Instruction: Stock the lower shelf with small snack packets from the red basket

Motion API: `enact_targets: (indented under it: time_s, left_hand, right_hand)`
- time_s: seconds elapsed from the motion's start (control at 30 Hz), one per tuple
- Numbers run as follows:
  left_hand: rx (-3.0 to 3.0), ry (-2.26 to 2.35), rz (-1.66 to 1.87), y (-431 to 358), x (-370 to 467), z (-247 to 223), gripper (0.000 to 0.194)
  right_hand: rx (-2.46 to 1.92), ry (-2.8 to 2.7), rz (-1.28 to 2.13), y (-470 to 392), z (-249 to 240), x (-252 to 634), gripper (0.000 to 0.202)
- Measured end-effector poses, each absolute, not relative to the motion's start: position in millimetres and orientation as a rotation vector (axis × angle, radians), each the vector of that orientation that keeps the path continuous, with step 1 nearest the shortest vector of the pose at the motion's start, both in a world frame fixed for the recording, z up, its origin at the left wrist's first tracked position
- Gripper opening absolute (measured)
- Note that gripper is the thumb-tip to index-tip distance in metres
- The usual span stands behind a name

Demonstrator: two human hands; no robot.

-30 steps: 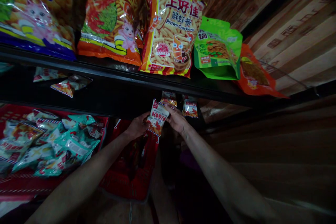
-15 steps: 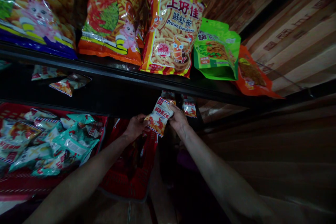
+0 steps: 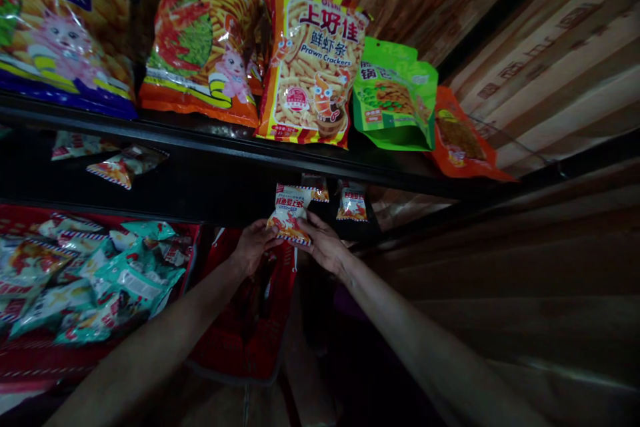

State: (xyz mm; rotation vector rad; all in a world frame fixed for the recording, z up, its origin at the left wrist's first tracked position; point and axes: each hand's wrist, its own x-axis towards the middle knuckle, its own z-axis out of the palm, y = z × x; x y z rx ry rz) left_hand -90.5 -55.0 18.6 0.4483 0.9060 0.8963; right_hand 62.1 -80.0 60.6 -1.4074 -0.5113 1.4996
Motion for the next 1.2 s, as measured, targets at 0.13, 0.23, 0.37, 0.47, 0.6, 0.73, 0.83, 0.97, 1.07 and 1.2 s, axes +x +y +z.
enact_targets:
  time_s: [0.13, 0.23, 0.37, 0.47, 0.6, 0.73, 0.83, 0.97, 1.07, 1.2]
  left_hand:
    - [0.596, 1.088, 0.988, -55, -81, 31, 0.035]
    - [0.660, 0.935, 1.019, -54, -73, 49, 0.059]
    - [0.481, 0.799, 1.044, -46, -72, 59, 0.053]
    - [0.257, 0.734, 0.930, -36, -83, 50, 0.042]
    - [0.184, 0.613, 0.833, -30, -97, 40, 0.041]
    - [0.156, 0.600, 0.813, -31, -96, 41, 0.035]
    - [0.153, 0.666, 0.874, -28, -91, 43, 0.032]
    - [0.154, 0.703, 0.973, -24, -88, 44, 0.034]
    - [0.123, 0.730, 0.998, -22, -90, 43, 0.028]
    - [0.095, 0.859, 0.994, -19, -92, 36, 0.025]
  right_hand:
    - [-1.484, -0.655, 1.117, -76, 48, 59, 0.054]
    - [-1.638, -1.085, 0.834, -77, 53, 55, 0.053]
    - [-1.587, -1.673, 0.685, -90, 70, 41, 0.063]
    - [-1.560, -1.592, 0.766, -96, 72, 34, 0.062]
    - [-1.657, -0.793, 1.189, -92, 58, 35, 0.041]
    - [-1.410, -0.276, 1.531, -89, 43, 40, 0.018]
    - [-1.374, -0.232, 1.402, -91, 41, 41, 0.022]
    - [-1.399, -0.303, 1.350, -95, 40, 40, 0.026]
    - [-1.430, -0.388, 1.316, -98, 32, 41, 0.028]
    - [-1.658, -0.722, 1.073, -102, 32, 46, 0.044]
